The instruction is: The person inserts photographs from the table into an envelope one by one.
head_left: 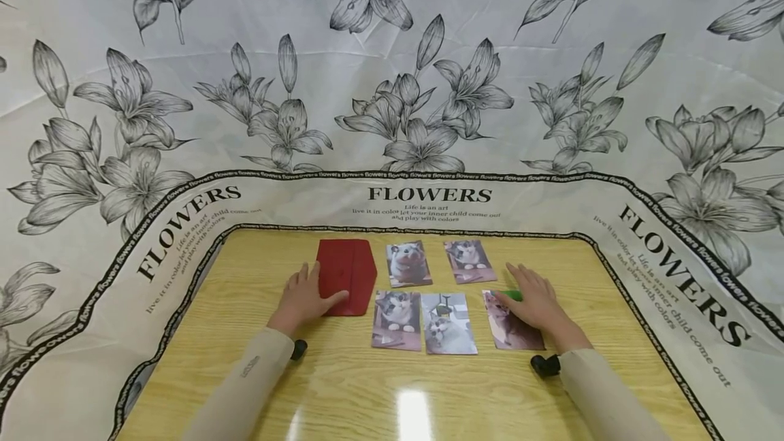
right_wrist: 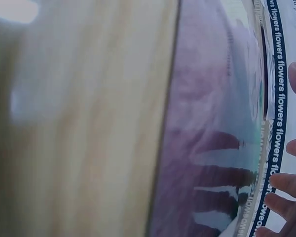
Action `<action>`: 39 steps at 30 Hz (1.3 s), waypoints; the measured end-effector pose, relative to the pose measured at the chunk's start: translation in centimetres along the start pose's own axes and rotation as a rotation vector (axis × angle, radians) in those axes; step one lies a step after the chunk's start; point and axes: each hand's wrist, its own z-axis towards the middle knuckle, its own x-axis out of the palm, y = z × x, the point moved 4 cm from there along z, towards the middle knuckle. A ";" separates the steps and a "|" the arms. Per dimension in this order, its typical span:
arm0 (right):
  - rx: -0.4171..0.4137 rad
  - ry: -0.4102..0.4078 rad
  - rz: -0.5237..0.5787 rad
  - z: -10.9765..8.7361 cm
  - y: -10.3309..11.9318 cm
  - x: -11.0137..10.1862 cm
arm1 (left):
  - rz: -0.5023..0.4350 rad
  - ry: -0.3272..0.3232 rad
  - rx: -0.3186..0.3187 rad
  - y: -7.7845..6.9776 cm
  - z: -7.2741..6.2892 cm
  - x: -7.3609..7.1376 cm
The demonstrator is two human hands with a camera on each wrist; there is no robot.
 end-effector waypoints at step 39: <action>0.147 -0.103 0.031 5.0 2.1 2.0 | 0.177 -0.070 -0.077 -1.0 1.0 1.3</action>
